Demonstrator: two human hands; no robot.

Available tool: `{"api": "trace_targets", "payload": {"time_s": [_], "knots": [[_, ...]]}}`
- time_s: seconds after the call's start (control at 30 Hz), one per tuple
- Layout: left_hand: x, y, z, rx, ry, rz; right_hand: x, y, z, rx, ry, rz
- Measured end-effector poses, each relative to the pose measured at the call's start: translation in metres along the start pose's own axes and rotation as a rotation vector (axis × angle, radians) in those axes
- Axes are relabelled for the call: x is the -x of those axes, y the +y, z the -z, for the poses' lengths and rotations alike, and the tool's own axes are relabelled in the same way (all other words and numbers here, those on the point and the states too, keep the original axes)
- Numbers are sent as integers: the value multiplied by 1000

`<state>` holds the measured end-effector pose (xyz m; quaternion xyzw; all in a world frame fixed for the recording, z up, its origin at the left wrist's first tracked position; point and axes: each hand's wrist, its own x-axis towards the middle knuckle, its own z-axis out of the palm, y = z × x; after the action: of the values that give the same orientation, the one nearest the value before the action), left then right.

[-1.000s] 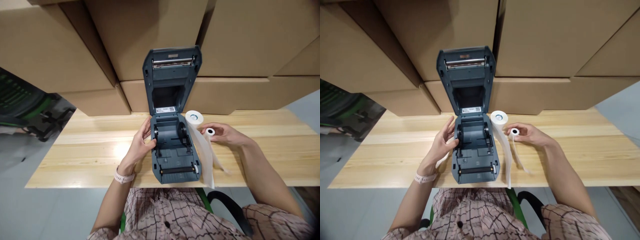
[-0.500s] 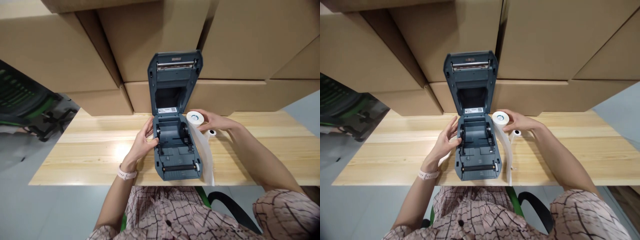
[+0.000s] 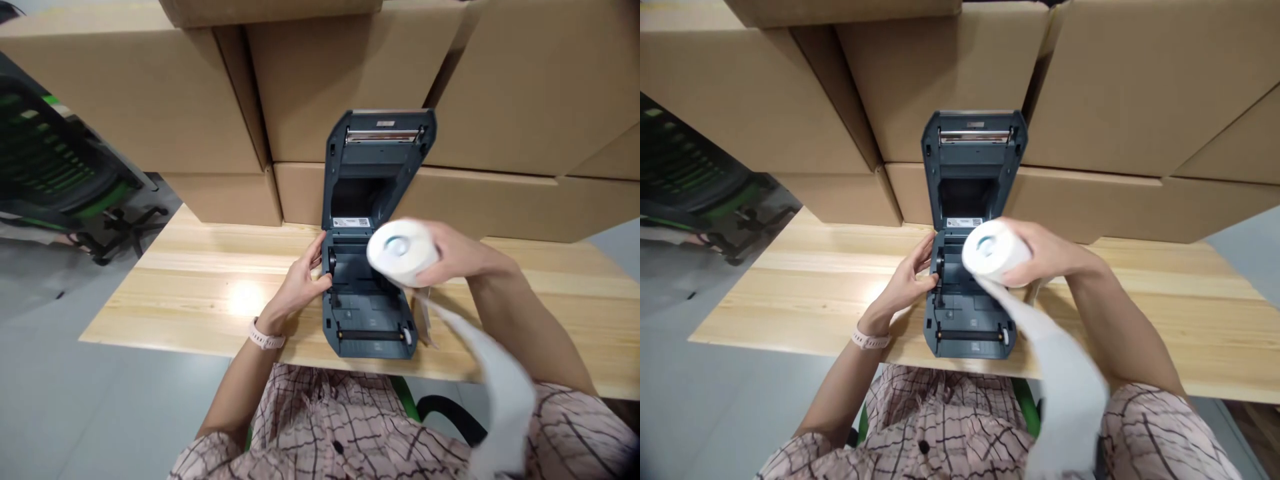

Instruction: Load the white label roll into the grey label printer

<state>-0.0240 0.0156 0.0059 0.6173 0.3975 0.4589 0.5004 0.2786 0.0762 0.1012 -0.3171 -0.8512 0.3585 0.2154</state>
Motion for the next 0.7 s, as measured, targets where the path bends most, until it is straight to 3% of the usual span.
{"api": "trace_targets", "payload": {"time_s": [0.1, 0.2, 0.37, 0.57, 0.7], "knots": [[-1, -3, 0, -10, 1, 1, -34, -26, -19, 267, -265, 31], [-1, -6, 0, -25, 4, -3, -50, -28, -34, 392, -362, -50], [0, -7, 0, -32, 19, -14, -60, -13, -47, 482, -410, -114], [-1, -11, 1, -15, 3, -52, -65, -11, -54, 582, -469, -126], [-2, -12, 2, -29, -6, -66, -40, -11, -54, 515, -324, 29]]}}
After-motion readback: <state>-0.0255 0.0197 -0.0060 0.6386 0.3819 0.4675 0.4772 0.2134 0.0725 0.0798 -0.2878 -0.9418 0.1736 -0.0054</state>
